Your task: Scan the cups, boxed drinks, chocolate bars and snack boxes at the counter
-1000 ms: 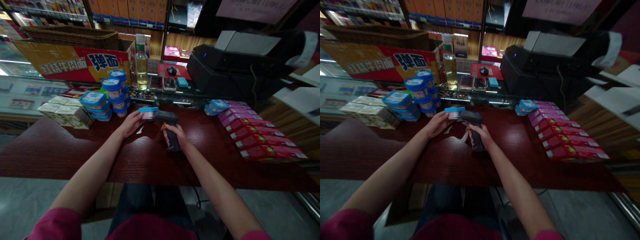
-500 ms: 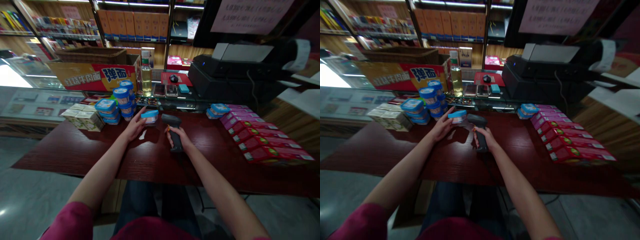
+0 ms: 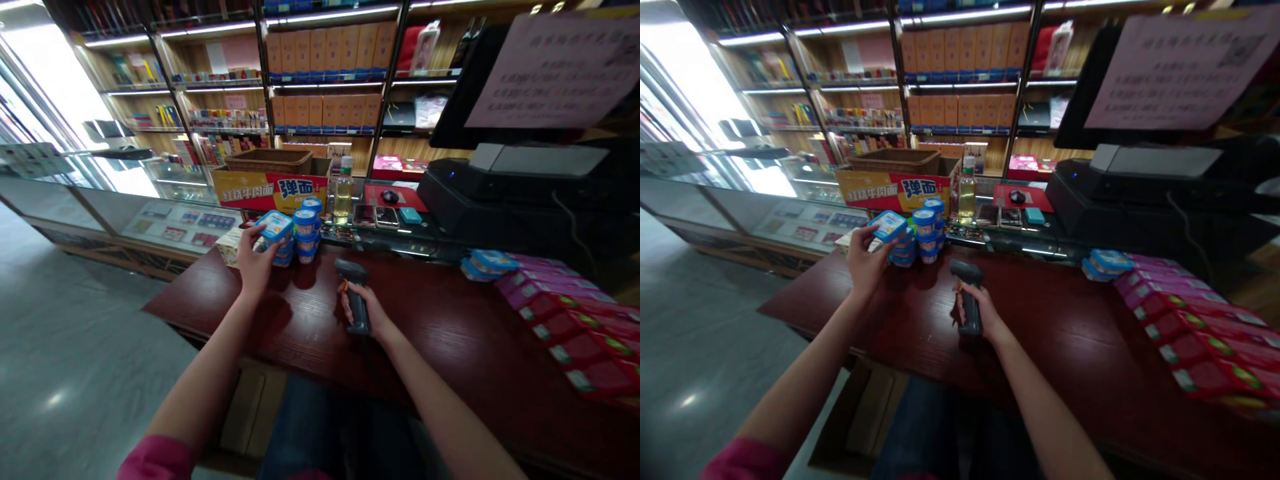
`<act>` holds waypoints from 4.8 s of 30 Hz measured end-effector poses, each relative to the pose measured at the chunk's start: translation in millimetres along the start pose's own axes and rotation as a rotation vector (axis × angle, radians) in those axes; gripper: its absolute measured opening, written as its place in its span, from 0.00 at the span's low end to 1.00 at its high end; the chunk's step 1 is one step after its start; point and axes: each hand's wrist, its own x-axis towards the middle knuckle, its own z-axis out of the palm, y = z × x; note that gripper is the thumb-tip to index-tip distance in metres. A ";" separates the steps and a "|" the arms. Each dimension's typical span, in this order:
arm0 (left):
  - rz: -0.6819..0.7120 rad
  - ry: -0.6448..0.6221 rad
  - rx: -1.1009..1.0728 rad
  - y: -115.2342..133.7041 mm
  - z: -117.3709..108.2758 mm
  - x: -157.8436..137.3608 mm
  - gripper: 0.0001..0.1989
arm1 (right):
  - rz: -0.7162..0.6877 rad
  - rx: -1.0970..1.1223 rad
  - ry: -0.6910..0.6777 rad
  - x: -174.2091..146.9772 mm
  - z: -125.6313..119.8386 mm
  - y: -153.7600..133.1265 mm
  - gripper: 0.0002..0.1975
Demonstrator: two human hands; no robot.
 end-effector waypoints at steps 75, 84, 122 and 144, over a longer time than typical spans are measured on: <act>-0.007 -0.803 -0.443 100.7 477.8 -207.2 0.29 | -0.477 0.547 0.596 -81.9 -229.5 -103.9 0.11; 0.087 -0.789 -0.392 88.6 396.3 -190.4 0.23 | -0.465 0.570 0.577 -88.3 -224.2 -105.7 0.12; -0.449 -0.464 -0.184 -36.3 166.3 -91.1 0.39 | -0.033 0.202 0.031 16.7 -84.6 -51.0 0.12; -1.033 -0.457 -0.842 -34.0 155.6 -71.8 0.18 | -0.056 0.004 0.051 4.2 -74.5 -38.8 0.17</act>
